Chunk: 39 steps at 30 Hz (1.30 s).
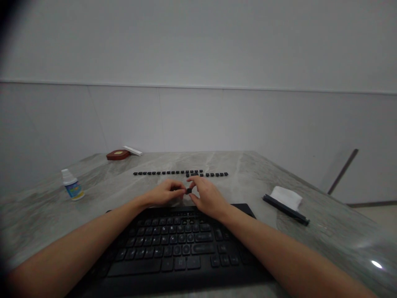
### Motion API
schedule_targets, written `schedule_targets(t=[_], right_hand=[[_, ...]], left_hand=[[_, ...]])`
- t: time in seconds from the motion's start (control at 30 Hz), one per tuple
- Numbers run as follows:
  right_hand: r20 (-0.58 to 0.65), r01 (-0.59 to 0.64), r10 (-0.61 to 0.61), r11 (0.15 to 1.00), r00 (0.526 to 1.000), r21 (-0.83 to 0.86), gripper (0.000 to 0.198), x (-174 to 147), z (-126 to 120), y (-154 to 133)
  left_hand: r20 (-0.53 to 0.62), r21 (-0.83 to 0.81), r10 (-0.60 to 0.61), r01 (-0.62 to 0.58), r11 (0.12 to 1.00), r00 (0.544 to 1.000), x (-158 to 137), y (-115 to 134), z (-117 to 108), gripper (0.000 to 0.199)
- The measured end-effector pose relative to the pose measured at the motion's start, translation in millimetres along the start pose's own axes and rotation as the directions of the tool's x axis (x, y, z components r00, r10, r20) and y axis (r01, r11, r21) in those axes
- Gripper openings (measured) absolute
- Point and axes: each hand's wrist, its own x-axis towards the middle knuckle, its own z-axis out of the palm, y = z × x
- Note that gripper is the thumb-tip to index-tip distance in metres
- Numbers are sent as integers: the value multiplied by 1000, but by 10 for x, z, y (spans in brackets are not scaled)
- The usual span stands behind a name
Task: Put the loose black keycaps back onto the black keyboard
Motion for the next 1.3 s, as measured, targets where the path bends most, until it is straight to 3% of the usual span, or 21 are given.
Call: schedule_targets(t=[0.13, 0.4, 1.0, 1.2, 1.3], right_hand=[[-60, 127, -130, 991, 990, -46, 39, -5, -13, -38], [-88, 204, -210, 976, 974, -76, 36, -4, -54, -59], [-137, 215, -221, 975, 966, -57, 31, -12, -54, -71], [-107, 215, -220, 975, 969, -59, 21, -1, -74, -81], [-108, 246, -247, 969, 963, -21, 15, 1, -93, -95]], left_hand=[[-3, -74, 9, -10, 997, 1000, 16, -50, -25, 26], [40, -151, -15, 21, 988, 999, -5, 11, -41, 24], [57, -308, 58, -38, 951, 997, -25, -53, -58, 21], [62, -221, -74, 86, 971, 995, -50, 67, -77, 17], [69, -241, -82, 96, 966, 994, -56, 98, -79, 14]])
